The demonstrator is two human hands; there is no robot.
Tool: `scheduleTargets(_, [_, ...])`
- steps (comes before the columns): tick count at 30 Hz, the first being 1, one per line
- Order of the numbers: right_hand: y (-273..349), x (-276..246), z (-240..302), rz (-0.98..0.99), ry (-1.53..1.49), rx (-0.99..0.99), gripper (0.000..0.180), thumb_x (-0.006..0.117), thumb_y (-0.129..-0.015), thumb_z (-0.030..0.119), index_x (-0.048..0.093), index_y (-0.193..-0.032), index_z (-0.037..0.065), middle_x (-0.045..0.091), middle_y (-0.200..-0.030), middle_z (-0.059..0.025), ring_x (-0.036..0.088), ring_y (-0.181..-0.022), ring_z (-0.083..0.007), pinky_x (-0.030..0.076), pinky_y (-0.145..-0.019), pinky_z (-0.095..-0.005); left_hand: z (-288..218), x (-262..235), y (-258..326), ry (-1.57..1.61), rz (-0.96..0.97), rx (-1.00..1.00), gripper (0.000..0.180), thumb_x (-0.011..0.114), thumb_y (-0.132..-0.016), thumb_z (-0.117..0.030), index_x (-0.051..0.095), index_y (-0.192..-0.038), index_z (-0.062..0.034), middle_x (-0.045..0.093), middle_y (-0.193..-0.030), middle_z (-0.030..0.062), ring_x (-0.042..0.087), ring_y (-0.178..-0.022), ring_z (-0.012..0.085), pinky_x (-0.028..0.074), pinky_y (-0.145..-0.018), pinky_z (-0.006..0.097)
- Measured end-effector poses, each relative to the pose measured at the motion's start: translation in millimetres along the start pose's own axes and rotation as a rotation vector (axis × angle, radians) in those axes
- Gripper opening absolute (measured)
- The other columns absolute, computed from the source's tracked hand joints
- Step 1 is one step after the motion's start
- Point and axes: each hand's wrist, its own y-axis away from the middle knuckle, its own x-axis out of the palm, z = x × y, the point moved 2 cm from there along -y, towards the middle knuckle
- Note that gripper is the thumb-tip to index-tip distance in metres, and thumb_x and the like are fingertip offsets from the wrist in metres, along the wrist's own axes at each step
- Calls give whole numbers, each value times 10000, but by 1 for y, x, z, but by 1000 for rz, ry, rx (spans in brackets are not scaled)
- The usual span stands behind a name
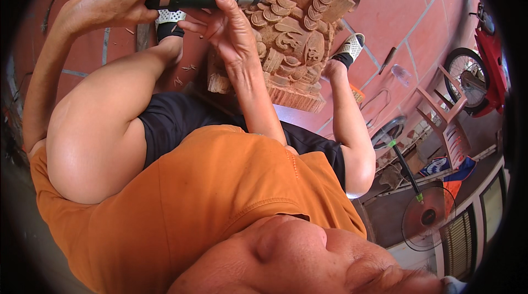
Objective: The person uses a handheld rotary carving tool to refine details on a wooden sculpture. They hold the tool with both hands and carefully work on the surface of the piece, which is positioned between their legs while sitting on the floor.
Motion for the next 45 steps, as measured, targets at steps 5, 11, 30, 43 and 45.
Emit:
scheduleTargets(5, [-1, -4, -1, -5, -3, 1, 490, 752, -903, 269, 567, -1316, 80, 648, -1256, -144, 622, -1201, -370, 595, -903, -582, 0, 1, 0, -10, 2, -2, 878, 727, -732, -6, 448, -1531, -241, 553, -898, 124, 590, -778, 310, 461, -716, 438])
scheduleTargets(11, [-1, -5, 0, -14, -3, 0, 493, 753, -903, 272, 565, -1314, 75, 649, -1249, -153, 624, -1194, -376, 598, -902, -579, 2, 3, -1, -10, -7, 10, 900, 738, -714, 7, 446, -1532, -231, 553, -901, 124, 590, -783, 308, 460, -718, 434])
scheduleTargets(30, [0, -4, 0, -13, -26, 3, 487, 753, -897, 255, 570, -1310, 72, 647, -1245, -147, 624, -1195, -380, 614, -883, -563, 1, 2, -3, -2, 13, 12, 920, 754, -694, 8, 447, -1530, -224, 559, -934, 119, 597, -812, 309, 480, -753, 437])
scheduleTargets(43, [4, -3, 1, -17, -18, 0, 485, 740, -904, 253, 565, -1314, 63, 649, -1246, -145, 634, -1180, -367, 614, -888, -553, -3, 1, -3, -19, -6, 24, 895, 746, -713, -12, 449, -1531, -222, 535, -892, 121, 579, -777, 300, 458, -727, 432])
scheduleTargets(45, [5, -2, 1, -20, -22, 0, 484, 739, -904, 256, 566, -1314, 65, 651, -1242, -146, 640, -1170, -365, 613, -886, -555, -4, 2, -2, -30, -21, 35, 891, 744, -716, -15, 449, -1531, -223, 532, -879, 118, 576, -771, 296, 453, -719, 432])
